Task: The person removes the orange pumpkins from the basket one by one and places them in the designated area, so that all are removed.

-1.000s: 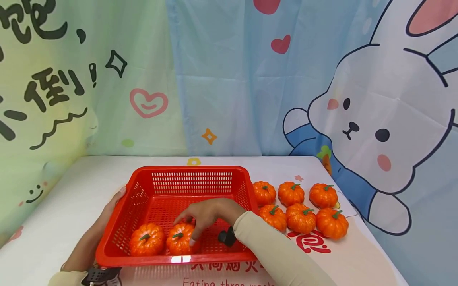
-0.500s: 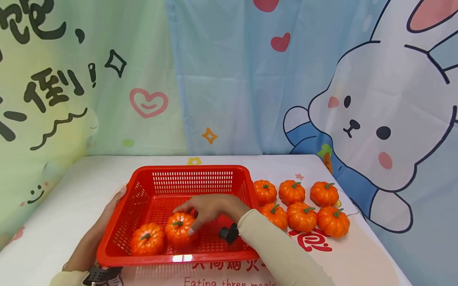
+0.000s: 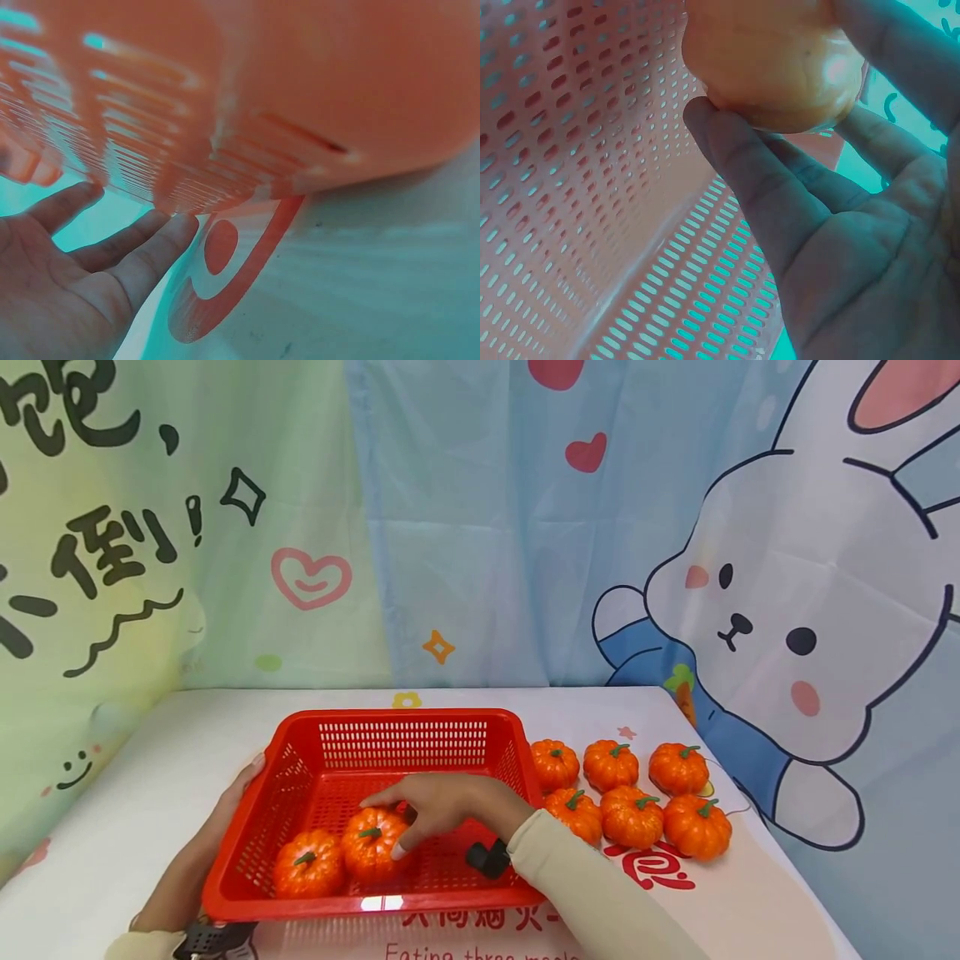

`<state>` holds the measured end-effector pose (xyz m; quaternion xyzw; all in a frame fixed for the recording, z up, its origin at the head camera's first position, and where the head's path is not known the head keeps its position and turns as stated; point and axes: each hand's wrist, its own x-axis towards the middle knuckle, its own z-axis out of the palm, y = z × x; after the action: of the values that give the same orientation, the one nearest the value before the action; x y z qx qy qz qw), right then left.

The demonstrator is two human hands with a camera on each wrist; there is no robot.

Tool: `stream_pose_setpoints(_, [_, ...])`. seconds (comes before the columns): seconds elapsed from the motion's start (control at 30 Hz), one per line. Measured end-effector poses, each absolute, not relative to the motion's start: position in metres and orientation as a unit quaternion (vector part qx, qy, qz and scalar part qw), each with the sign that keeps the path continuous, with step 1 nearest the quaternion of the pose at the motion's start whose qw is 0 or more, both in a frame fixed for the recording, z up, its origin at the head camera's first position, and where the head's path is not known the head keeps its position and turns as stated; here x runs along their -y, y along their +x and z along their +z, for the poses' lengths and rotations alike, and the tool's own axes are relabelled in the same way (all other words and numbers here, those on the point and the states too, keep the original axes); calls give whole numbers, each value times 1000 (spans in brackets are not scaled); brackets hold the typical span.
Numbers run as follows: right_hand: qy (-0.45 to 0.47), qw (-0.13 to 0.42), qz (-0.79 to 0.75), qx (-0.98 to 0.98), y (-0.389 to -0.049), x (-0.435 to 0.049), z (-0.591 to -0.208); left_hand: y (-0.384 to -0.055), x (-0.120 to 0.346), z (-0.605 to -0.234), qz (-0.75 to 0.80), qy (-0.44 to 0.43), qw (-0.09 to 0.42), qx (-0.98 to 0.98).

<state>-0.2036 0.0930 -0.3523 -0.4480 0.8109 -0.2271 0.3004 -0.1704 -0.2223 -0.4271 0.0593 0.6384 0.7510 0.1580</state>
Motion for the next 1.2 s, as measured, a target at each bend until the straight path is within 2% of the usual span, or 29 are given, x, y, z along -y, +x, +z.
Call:
stream_pose_setpoints(0.93, [-387, 270, -343, -812, -188, -137, -335, -170, 220, -425, 754, 45, 153, -638])
stream_pose_setpoints(1.2, [-390, 255, -366, -805, -182, -151, -326, -166, 218, -416, 767, 56, 174, -615])
